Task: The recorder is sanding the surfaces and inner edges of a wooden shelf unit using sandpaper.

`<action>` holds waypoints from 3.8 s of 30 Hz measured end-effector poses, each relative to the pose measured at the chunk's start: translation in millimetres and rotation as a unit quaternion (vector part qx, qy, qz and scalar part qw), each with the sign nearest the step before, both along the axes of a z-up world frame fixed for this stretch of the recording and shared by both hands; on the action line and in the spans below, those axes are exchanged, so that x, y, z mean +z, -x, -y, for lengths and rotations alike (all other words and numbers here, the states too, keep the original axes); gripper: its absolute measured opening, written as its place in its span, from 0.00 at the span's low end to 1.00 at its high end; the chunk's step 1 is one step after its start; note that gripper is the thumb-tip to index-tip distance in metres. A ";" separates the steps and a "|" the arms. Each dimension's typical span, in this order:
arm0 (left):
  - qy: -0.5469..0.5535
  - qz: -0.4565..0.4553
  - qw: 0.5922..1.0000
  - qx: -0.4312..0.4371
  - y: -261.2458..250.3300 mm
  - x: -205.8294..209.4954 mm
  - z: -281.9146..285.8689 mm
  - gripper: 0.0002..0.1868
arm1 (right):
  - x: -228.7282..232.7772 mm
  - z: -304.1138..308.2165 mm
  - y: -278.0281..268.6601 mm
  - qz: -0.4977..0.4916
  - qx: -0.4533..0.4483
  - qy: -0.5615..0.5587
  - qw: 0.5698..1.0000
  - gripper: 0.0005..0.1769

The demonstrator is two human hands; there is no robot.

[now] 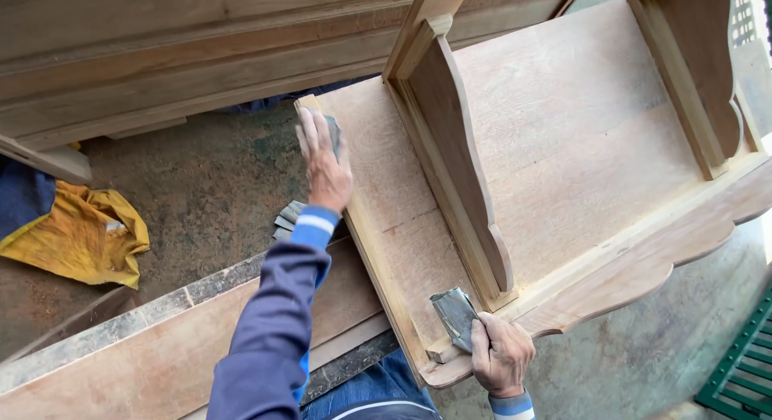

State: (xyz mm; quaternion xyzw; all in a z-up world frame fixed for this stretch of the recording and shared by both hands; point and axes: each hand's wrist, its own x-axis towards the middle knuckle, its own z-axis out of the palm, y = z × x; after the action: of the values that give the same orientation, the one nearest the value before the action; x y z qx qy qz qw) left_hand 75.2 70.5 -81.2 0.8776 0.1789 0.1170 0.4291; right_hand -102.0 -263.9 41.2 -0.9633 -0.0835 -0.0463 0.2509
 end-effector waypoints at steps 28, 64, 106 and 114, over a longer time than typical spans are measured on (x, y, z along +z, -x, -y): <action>-0.050 -0.077 0.974 -0.206 215.7 23.9 116.7 0.34 | -3.0 6.4 1.2 0.022 0.025 -0.011 0.999 0.05; -0.228 -0.122 0.935 -0.245 64.1 43.4 -6.4 0.27 | 3.9 1.3 3.8 0.047 0.029 -0.030 0.998 0.05; 0.042 -0.086 0.975 -0.198 259.4 68.5 124.7 0.30 | 37.1 30.4 -190.5 -0.114 0.177 -0.137 0.968 0.08; 0.104 0.043 0.993 0.029 217.0 32.5 175.5 0.30 | -49.6 -5.9 -204.8 -0.071 0.314 -0.096 0.942 0.06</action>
State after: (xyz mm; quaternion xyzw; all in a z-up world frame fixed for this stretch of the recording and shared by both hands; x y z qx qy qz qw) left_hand -141.7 -105.0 -48.7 0.8166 0.1968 0.1475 0.5221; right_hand 102.8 -258.0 -8.4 -0.8602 -0.3592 0.0956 0.3491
